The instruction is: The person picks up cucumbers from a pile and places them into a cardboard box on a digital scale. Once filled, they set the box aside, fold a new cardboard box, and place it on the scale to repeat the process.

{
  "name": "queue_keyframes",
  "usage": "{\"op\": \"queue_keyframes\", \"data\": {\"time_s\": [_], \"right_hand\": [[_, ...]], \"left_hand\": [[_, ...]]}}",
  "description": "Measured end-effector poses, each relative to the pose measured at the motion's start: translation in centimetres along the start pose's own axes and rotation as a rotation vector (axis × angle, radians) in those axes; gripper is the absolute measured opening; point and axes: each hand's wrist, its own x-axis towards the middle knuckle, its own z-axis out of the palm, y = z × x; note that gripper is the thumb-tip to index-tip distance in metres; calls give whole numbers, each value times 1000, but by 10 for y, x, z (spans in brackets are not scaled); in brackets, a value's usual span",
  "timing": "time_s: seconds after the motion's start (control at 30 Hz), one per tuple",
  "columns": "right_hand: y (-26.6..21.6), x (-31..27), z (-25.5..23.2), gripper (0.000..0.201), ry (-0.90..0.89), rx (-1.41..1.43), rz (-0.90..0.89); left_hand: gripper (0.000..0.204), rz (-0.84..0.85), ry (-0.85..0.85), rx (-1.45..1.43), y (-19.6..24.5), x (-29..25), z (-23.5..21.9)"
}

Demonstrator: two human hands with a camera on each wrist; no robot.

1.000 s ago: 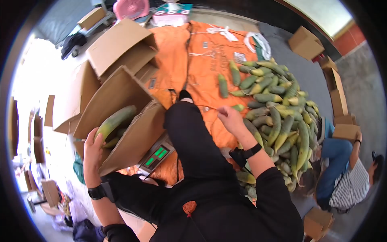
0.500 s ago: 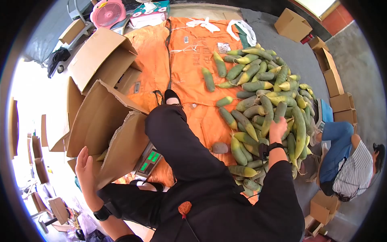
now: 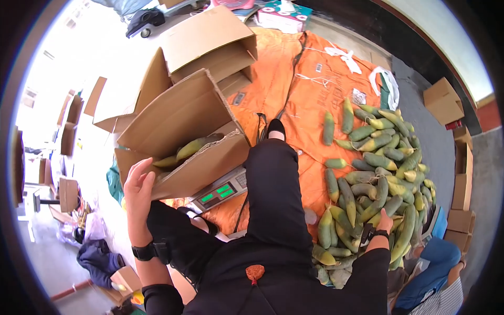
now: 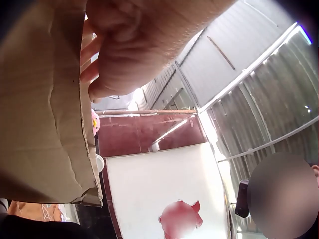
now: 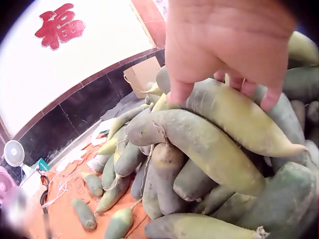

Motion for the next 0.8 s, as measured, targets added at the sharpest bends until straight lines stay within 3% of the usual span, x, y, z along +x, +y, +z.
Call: {"op": "queue_keyframes", "data": {"time_s": [0.17,0.2,0.27,0.47,0.53,0.63,0.8], "right_hand": [[-11,-24,10,43,218,-162,-7],[-12,-30,8,43,213,-160,-15],[-15,-48,7,38,93,-45,-205],[-28,-82,8,41,114,-5,-241],[-43,-96,6,41,-255,219,-273],[-106,-175,28,37,-292,349,-210],[-188,-235,94,37,-782,682,-362]], "left_hand": [[27,20,34,-25,5,-3,3],[26,32,37,-44,6,-3,4],[25,52,57,-31,8,-4,3],[21,128,85,-58,16,-9,5],[21,129,88,-84,23,-10,7],[22,192,23,-167,31,-10,11],[27,244,-85,-252,51,-10,20]]}}
